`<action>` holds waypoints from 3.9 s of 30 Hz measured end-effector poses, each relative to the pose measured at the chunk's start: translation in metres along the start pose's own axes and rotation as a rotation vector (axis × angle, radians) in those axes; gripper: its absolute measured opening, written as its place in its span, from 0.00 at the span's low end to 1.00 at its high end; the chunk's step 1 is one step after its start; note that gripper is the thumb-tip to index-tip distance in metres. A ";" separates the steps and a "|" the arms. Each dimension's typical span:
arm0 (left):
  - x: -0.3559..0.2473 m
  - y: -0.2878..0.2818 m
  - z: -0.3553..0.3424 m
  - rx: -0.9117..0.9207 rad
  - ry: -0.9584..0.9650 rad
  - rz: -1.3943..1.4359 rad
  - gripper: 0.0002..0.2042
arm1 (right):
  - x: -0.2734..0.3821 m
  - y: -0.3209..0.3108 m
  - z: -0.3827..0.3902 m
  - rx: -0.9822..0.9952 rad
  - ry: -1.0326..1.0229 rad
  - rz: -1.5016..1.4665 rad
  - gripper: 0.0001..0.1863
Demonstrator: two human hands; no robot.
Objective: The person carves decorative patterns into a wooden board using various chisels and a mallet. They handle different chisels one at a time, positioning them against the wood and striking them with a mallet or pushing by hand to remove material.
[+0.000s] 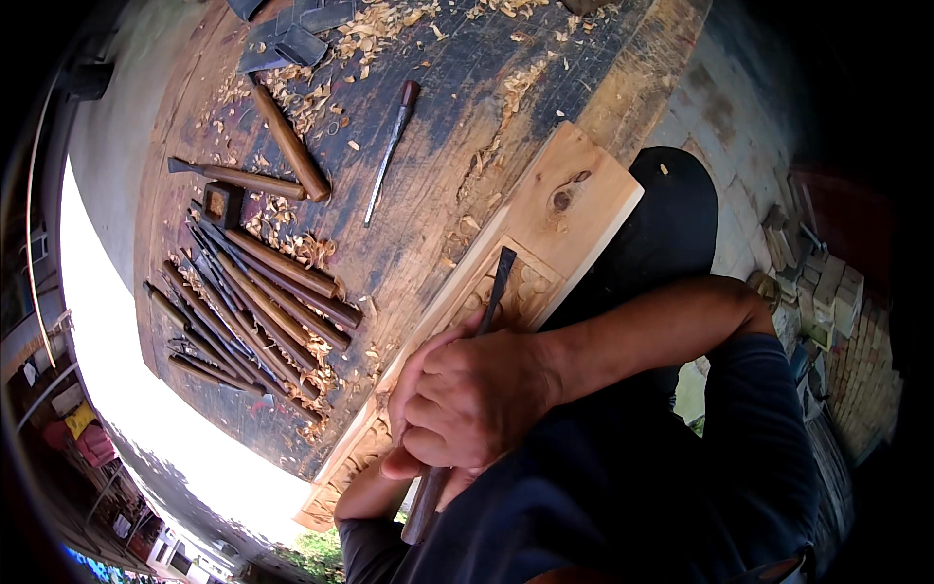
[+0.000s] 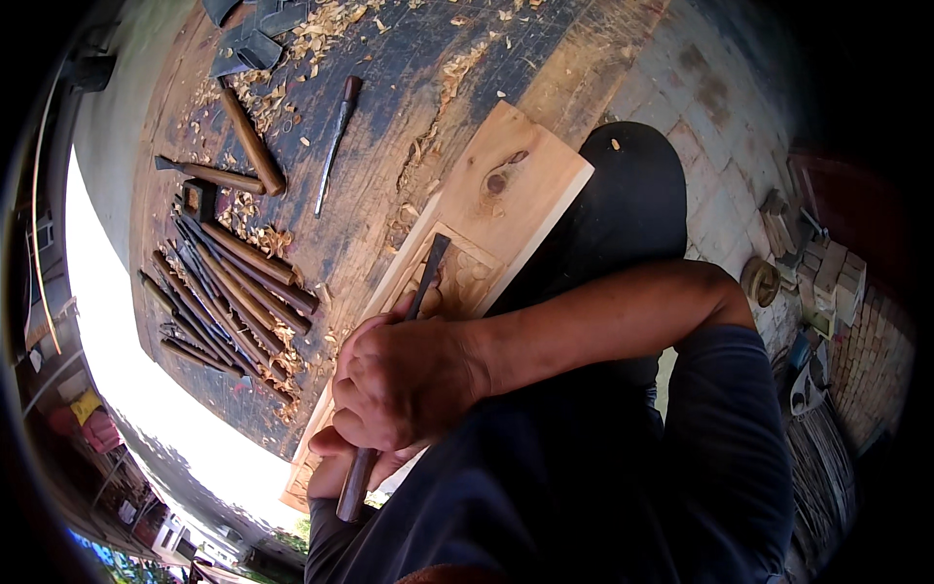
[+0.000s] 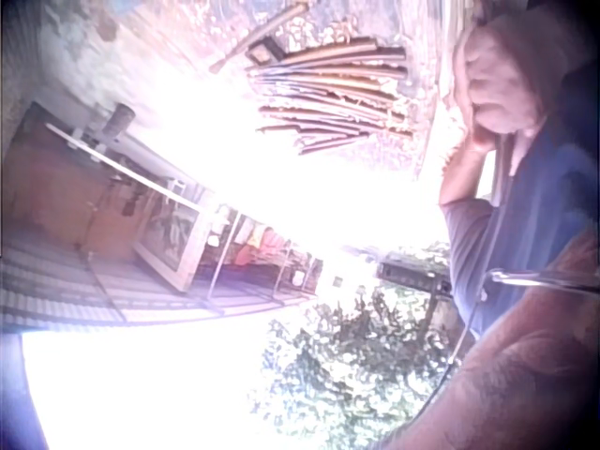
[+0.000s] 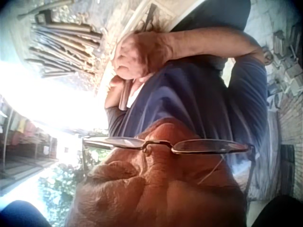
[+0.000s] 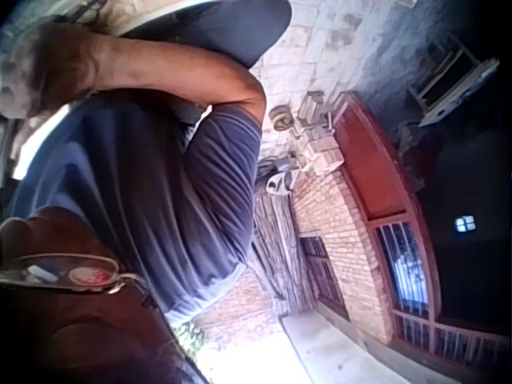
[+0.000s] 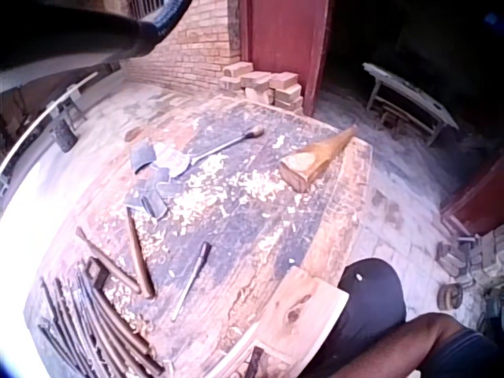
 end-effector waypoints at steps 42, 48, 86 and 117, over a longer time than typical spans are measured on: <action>-0.090 0.082 -0.014 0.027 0.322 -0.518 0.26 | 0.078 -0.216 0.079 -0.284 0.315 0.696 0.47; -0.095 0.129 -0.070 0.129 0.761 -0.990 0.30 | 0.092 -0.183 0.127 -0.245 0.590 0.308 0.33; -0.060 0.108 -0.105 0.222 0.633 -1.345 0.24 | 0.060 -0.117 0.178 -0.175 0.863 -0.056 0.25; -0.063 0.105 -0.108 0.168 0.614 -1.133 0.25 | 0.043 -0.137 0.149 -0.029 0.844 -0.065 0.20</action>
Point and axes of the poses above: each hand's wrist, its own z-axis away from the middle knuckle, its own y-axis out of the palm, x = y × z, the point moved 4 cm from there along -z, towards the middle knuckle, and after that the axes turned 8 degrees about z, right-handed, at the moved point
